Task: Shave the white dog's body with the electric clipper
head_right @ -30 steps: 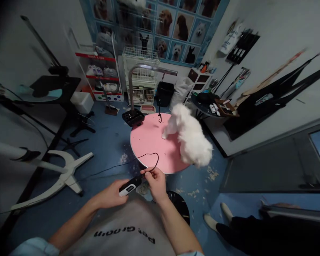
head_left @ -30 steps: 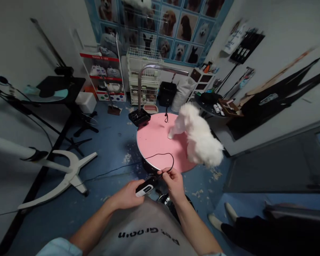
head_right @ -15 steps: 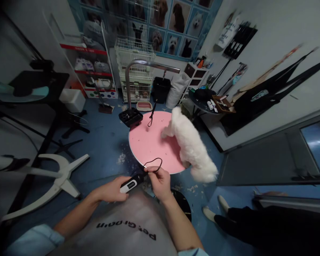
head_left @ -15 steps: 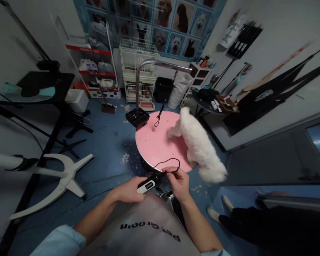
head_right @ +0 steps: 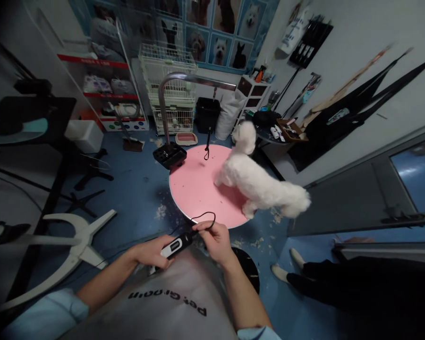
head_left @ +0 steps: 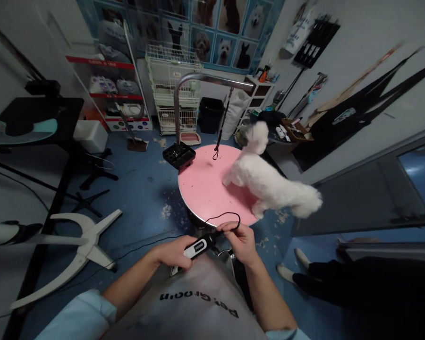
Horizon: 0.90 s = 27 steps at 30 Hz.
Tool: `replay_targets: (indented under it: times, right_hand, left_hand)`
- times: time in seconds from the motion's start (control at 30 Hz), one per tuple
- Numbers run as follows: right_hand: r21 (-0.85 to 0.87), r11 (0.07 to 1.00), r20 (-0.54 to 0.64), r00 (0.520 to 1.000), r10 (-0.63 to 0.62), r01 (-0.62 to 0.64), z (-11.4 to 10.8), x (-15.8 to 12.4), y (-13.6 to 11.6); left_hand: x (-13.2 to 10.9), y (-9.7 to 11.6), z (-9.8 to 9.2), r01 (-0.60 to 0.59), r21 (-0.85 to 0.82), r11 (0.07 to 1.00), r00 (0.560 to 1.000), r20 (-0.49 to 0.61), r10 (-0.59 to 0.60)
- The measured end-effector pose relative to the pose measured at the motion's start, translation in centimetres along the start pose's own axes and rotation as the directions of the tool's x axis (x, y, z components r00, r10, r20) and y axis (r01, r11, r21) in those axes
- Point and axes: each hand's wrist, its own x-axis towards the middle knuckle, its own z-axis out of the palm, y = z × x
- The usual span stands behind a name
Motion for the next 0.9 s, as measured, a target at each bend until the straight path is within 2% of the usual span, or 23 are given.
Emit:
replay_targets:
  times: [0.1, 0.27, 0.4, 0.5, 0.6, 0.73, 0.9]
  right_hand:
    - [-0.035, 0.998, -0.051, 0.997, 0.053, -0.055, 0.1, -0.3, -0.1]
    - [-0.04, 0.999, -0.149, 0.989, 0.019, -0.026, 0.8, -0.4, -0.5]
    - [-0.037, 0.999, -0.133, 0.991, -0.033, 0.028, 1.1, -0.3, -0.7]
    - [-0.057, 0.998, -0.14, 0.99, -0.031, 0.023, 1.1, -0.4, -0.7]
    - [-0.056, 0.998, -0.199, 0.98, 0.001, -0.013, 1.1, -0.6, -0.6]
    - [-0.066, 0.997, -0.223, 0.974, 0.034, -0.05, 1.0, -0.8, -0.4]
    - [-0.07, 0.989, -0.301, 0.948, 0.107, -0.134, 0.9, -1.1, -0.2]
  left_hand:
    - [0.0, 0.5, -0.6, 0.023, 0.043, 0.999, 1.0, -0.016, -0.022]
    - [0.0, 1.3, -1.3, 0.001, 0.124, 0.992, 1.0, -0.02, 0.001]
    - [0.0, 1.4, -1.5, -0.025, 0.135, 0.991, 1.0, 0.012, 0.023]
    - [0.0, 1.3, -1.5, -0.032, 0.114, 0.993, 0.999, 0.028, 0.029]
    - [-0.1, 1.3, -1.4, -0.054, 0.148, 0.987, 0.998, -0.022, 0.058]
    - [-0.4, 1.9, -1.1, -0.063, 0.218, 0.974, 0.995, -0.058, 0.077]
    - [-0.9, 2.6, -0.4, -0.042, 0.353, 0.935, 0.967, -0.219, 0.127]
